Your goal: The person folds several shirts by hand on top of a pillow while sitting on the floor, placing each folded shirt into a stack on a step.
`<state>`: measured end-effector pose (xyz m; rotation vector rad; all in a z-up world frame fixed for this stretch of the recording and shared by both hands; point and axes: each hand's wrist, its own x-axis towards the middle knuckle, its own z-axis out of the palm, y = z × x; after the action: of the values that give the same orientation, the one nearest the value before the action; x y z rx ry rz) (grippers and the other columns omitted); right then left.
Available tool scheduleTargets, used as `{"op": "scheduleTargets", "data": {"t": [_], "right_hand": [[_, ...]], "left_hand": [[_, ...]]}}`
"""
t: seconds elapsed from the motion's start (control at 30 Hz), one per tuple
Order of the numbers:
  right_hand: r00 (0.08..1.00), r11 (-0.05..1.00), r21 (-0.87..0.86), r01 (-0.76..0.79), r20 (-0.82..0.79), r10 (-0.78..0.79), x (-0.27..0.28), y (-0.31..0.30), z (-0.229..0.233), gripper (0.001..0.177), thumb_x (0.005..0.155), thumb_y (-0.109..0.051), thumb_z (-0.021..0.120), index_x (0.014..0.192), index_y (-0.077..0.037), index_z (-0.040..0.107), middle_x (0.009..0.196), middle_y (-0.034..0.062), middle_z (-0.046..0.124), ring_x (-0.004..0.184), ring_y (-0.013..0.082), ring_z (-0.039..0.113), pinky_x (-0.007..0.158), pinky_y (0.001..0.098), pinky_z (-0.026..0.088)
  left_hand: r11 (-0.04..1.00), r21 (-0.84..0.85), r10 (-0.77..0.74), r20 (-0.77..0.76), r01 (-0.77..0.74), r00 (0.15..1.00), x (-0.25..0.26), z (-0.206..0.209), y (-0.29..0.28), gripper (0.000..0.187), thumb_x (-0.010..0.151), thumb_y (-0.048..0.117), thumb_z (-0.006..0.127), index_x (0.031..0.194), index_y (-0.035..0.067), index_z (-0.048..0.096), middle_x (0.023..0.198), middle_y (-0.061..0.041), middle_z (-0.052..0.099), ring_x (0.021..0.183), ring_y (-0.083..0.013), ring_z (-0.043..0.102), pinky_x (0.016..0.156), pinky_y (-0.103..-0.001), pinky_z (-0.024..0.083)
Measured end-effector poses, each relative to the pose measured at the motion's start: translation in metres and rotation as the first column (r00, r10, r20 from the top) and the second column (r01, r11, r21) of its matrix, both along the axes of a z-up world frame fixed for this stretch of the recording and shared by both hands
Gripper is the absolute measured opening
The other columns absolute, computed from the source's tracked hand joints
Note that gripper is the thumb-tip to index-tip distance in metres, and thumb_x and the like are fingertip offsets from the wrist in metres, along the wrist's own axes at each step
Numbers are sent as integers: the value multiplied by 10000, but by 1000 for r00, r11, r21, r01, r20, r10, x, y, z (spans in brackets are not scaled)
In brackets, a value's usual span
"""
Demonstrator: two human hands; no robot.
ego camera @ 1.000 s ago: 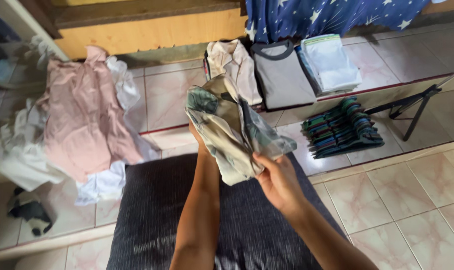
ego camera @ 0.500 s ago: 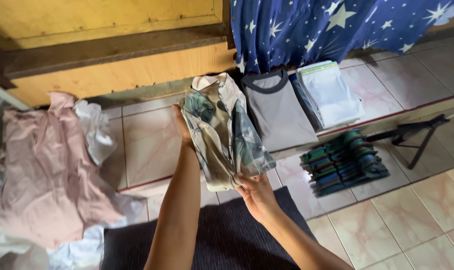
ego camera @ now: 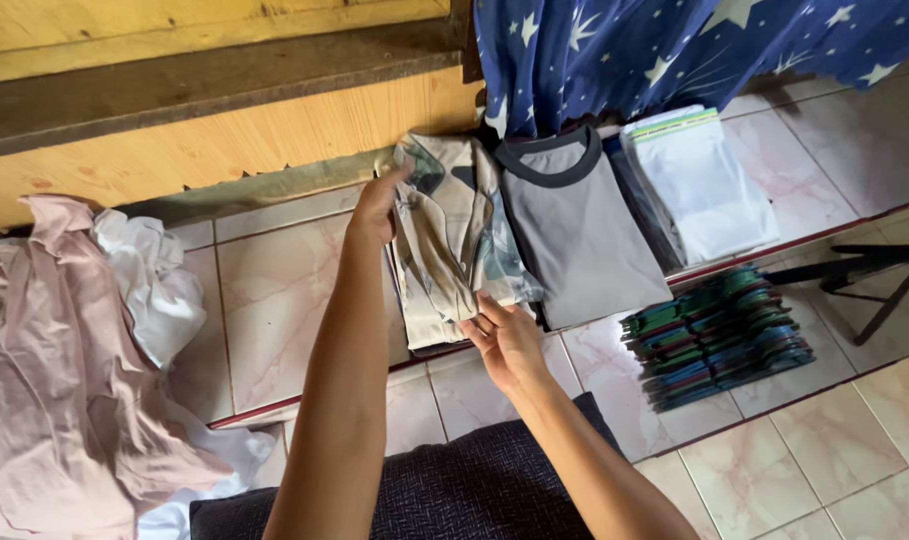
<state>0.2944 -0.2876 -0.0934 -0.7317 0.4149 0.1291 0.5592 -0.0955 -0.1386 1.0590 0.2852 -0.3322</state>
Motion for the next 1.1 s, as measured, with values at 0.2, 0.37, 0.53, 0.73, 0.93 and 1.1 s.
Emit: {"op": "scheduleTargets", "data": {"t": [0.2,0.37,0.53,0.73,0.93,1.1], "right_hand": [[996,997,-59,54,-74,-58,-10,3,21,203,901,10,713,799,-2,537,900,231,736,846,291,781,794,405,643],[984,986,-161,-36,-180,6,-25,7,28,122,867,-39,730,899,50,654,930,235,715,830,297,748,831,441,639],[994,978,-208,-5,-105,-17,-26,-1,19,223,871,-81,767,882,37,577,945,246,713,865,295,765,840,441,626],[987,945,-302,129,-56,-152,-40,-16,1,216,863,-90,750,988,-5,596,940,186,663,839,296,725,751,405,632],[936,246,-903,352,337,-104,-34,-6,31,326,1008,-207,658,1280,-54,565,1111,149,569,1037,307,555,859,413,485],[804,-66,-829,555,513,301,-25,11,34,436,1107,-259,510,1438,22,472,1430,246,530,1366,397,494,1127,490,419]], "left_hand": [[997,-66,-30,169,42,985,-8,6,6,135,882,47,778,991,2,712,863,-86,715,723,-225,678,612,-388,575],[979,196,28,172,-62,985,-18,-1,4,160,833,10,772,987,16,730,874,-57,737,739,-176,688,623,-346,559],[971,165,124,259,-171,958,-23,-6,5,189,821,1,789,992,29,713,890,-47,733,747,-152,677,638,-325,546],[833,468,85,419,-295,904,-35,3,3,366,1016,271,767,1119,-79,734,1023,-169,724,840,-175,612,701,-319,519],[17,960,-437,260,-281,861,-114,58,-67,686,1048,537,471,1636,227,304,1646,-138,380,1598,-311,249,1357,-600,84],[-17,947,-524,264,-319,810,-148,58,-89,788,974,677,399,1607,220,292,1717,-89,137,1580,-345,33,1222,-671,27]]}}
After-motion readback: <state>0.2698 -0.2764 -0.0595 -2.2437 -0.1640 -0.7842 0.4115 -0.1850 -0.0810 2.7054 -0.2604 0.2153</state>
